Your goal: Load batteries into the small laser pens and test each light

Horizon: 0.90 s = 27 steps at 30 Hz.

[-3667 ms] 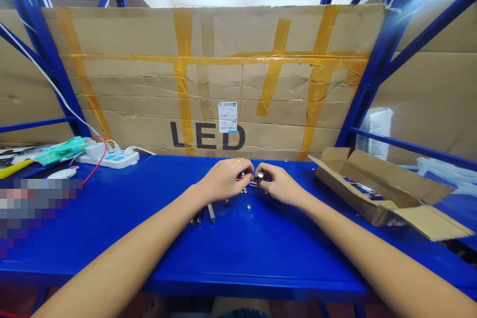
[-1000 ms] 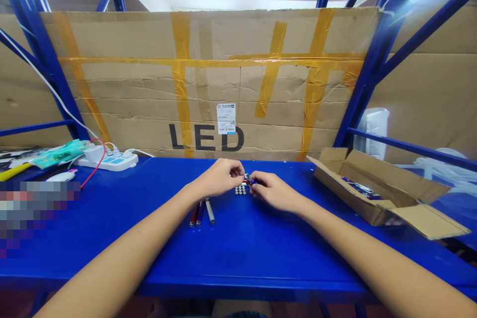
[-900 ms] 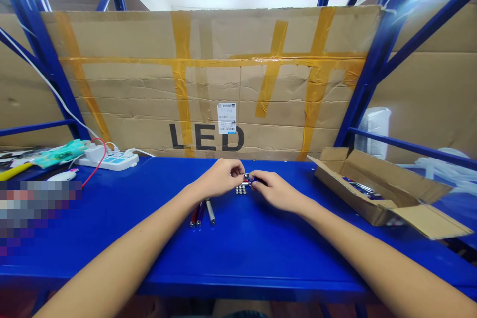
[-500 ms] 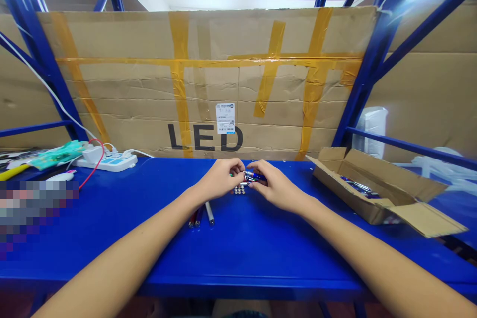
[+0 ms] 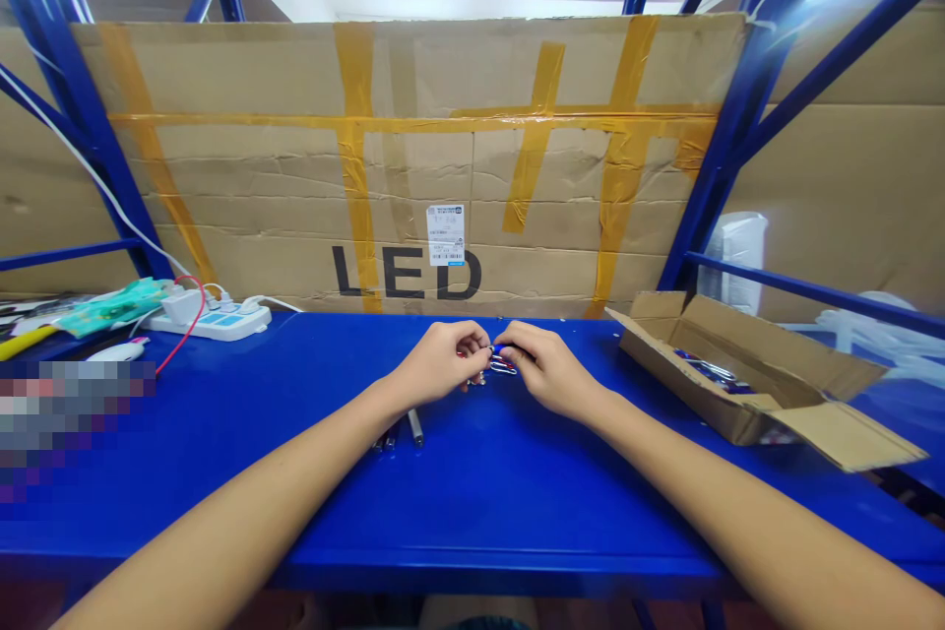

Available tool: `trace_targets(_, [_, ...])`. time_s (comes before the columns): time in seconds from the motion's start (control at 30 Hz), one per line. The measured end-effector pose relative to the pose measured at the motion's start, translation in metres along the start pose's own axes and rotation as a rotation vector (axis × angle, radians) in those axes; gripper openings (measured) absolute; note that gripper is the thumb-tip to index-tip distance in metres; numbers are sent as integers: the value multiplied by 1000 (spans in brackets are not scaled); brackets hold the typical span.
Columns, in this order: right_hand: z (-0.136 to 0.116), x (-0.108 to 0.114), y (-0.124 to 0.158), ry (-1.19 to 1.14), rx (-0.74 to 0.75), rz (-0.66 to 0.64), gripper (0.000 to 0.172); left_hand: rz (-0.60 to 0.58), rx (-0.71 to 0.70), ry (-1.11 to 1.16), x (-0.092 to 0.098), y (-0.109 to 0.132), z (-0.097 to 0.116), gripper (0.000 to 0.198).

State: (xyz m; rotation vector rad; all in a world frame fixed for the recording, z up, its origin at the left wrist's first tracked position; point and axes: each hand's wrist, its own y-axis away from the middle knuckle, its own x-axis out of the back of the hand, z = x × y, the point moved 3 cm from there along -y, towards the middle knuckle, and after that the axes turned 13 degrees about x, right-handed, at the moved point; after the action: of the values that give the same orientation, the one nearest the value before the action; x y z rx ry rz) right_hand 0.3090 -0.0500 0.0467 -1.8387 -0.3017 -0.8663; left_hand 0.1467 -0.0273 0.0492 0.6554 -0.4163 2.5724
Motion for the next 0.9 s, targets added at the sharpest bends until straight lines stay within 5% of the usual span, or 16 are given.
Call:
trace_targets(0.37, [-6, 2, 1, 2, 25, 102, 12, -9, -70, -70, 8, 2, 10, 6])
trace_targets(0.6, [-10, 4, -2, 9, 32, 15, 16, 47, -189, -275, 8, 4, 13, 6])
trace_targets(0.7, [-13, 3, -2, 11, 4, 5, 3, 75, -193, -273, 9, 4, 15, 6])
trace_targets(0.9, [-14, 5, 0, 24, 34, 85, 11, 0, -165, -232, 12, 5, 22, 6])
